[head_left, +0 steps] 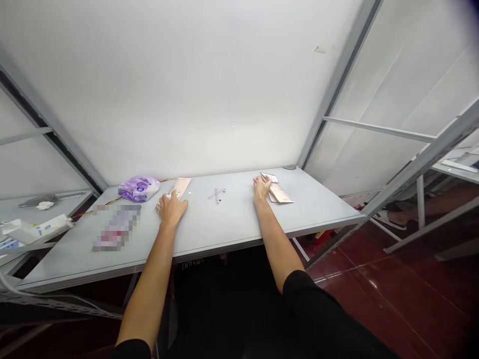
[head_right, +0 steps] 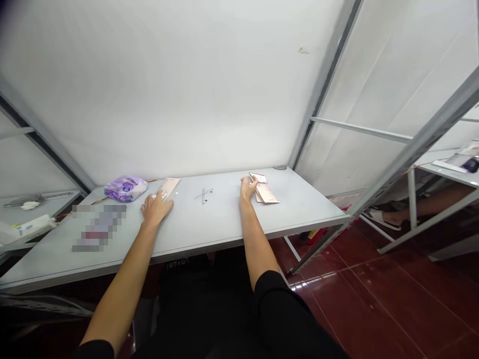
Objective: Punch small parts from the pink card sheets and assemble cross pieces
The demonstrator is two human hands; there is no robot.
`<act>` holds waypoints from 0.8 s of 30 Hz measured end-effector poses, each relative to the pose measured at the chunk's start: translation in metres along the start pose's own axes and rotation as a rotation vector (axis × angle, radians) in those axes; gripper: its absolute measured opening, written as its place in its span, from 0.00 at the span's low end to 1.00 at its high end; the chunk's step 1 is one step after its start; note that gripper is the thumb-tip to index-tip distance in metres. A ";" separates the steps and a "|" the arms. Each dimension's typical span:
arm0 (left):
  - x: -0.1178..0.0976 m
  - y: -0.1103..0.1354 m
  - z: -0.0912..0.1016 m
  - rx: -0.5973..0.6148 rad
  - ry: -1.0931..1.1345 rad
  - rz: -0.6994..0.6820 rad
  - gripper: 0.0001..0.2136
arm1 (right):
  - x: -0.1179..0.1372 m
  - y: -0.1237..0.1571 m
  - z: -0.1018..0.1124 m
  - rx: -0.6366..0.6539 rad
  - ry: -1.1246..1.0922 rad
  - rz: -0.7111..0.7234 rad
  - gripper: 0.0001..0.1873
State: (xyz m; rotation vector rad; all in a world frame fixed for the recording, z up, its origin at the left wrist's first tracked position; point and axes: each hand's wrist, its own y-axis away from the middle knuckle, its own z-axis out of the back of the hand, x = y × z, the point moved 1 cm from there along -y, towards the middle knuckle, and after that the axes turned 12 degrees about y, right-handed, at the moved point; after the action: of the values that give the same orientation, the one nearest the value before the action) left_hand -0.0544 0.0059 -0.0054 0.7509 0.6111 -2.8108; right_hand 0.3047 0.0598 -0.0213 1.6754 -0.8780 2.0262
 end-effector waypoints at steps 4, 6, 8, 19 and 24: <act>0.003 -0.003 0.005 0.039 0.036 0.029 0.31 | 0.004 0.007 -0.005 0.036 -0.213 -0.163 0.19; 0.003 -0.004 0.005 0.044 0.034 0.032 0.31 | 0.008 0.015 -0.008 0.094 -0.278 -0.181 0.16; 0.005 -0.004 0.004 0.031 0.020 0.046 0.31 | 0.013 0.024 -0.011 0.176 -0.224 -0.126 0.13; 0.002 -0.008 0.004 0.056 0.131 0.113 0.27 | 0.024 0.055 -0.024 0.344 0.269 0.414 0.08; -0.008 -0.010 -0.002 0.165 0.292 -0.051 0.25 | 0.028 0.066 -0.025 0.418 0.272 0.473 0.11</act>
State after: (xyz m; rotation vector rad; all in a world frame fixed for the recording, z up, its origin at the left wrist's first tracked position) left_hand -0.0490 0.0161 0.0007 1.2077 0.4477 -2.8463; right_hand 0.2378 0.0244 -0.0116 1.4148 -0.8545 2.8434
